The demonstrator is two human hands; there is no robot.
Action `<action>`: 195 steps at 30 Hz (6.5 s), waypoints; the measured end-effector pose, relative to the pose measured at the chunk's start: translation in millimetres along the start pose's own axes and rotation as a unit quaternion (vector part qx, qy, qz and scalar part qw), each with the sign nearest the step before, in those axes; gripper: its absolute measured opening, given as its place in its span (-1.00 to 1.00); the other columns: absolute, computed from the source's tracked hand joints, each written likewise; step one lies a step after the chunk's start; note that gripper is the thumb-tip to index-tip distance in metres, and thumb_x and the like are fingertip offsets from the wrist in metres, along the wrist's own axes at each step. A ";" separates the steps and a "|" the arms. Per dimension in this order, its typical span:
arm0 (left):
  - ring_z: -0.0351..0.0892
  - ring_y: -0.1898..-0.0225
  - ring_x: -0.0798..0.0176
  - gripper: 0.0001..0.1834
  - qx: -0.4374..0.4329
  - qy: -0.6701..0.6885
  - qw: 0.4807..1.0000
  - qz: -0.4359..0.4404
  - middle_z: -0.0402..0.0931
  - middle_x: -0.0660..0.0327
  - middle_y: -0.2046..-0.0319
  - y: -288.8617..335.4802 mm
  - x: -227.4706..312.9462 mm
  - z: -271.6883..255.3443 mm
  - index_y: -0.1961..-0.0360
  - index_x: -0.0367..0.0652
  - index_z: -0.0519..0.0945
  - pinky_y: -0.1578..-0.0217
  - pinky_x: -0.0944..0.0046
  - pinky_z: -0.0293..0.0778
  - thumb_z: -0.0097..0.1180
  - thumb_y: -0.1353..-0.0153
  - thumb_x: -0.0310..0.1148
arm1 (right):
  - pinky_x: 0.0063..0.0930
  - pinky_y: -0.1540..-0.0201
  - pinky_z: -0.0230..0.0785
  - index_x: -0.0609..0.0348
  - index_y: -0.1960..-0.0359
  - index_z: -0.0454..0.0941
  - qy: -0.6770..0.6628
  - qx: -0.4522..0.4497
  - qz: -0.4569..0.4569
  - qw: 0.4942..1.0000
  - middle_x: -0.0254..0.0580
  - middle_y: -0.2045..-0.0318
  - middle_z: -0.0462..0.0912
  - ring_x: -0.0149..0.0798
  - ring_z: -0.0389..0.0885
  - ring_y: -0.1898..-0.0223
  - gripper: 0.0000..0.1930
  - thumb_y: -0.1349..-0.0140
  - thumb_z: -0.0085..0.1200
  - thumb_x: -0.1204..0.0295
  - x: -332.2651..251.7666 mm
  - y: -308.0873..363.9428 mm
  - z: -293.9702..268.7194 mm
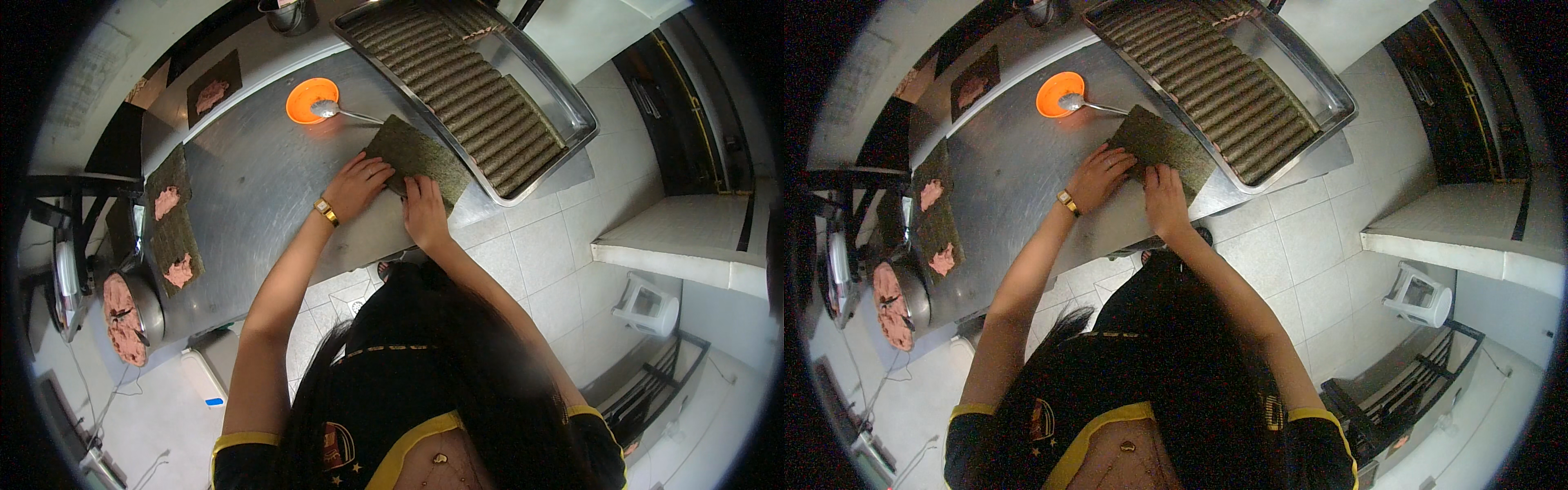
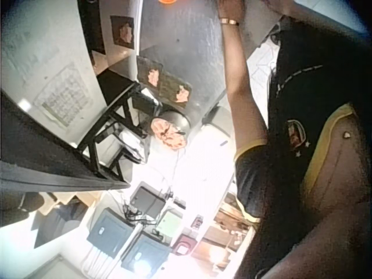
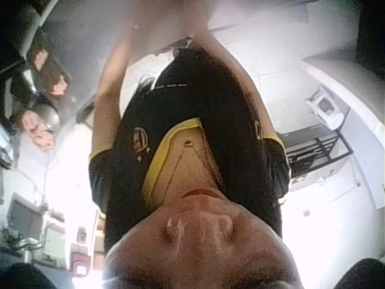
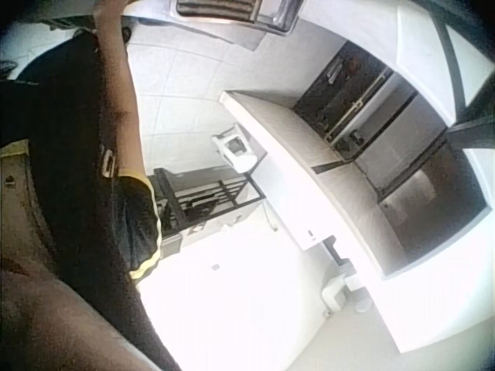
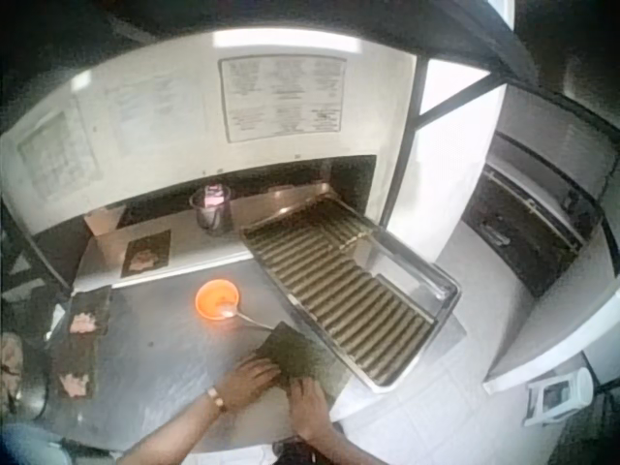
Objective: The person spreads a pink paste onto a sheet of seaweed using a spoon, then rolls the seaweed into a cylinder. The finished roll is placed on a tray with other completed rolls.
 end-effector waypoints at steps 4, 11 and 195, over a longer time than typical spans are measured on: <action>0.37 -0.16 0.15 -0.63 -0.040 0.012 0.999 0.022 0.45 0.19 -0.06 -5.9 -9.1 7.8 -0.05 -0.09 0.46 -0.28 0.07 0.13 0.01 -0.21 -0.30 | -0.18 -0.04 0.23 0.40 0.01 0.36 -0.019 0.006 0.009 1.000 0.10 0.13 0.37 0.06 0.34 0.08 -0.59 -0.08 0.02 0.48 -0.3 -1.8 -0.6; 0.41 -0.10 0.10 -0.60 -0.096 0.050 0.993 0.046 0.46 0.17 -0.03 -18.5 -12.6 -1.4 -0.06 -0.09 0.45 -0.23 0.06 0.20 0.04 -0.19 -0.24 | -0.15 -0.02 0.28 0.37 0.03 0.40 -0.022 -0.002 0.030 0.999 0.10 0.12 0.41 0.11 0.39 0.08 -0.60 -0.04 0.06 0.54 5.4 -6.8 0.7; 0.59 0.13 0.02 -0.66 -0.242 0.074 0.935 -0.249 0.60 0.11 0.18 38.8 -4.0 -18.1 0.16 -0.05 0.60 0.14 0.06 0.51 0.29 0.04 -0.37 | -0.24 -0.08 0.32 0.30 0.16 0.50 0.070 -0.228 -0.107 0.965 0.03 0.12 0.52 0.03 0.46 -0.01 -0.71 -0.07 -0.02 0.43 6.1 -16.7 -48.1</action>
Point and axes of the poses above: each hand's wrist, its own y-axis away from the middle knuckle, its own z-axis out of the palm, x = y × z, the point moved 5 cm from there along -y, towards the middle knuckle
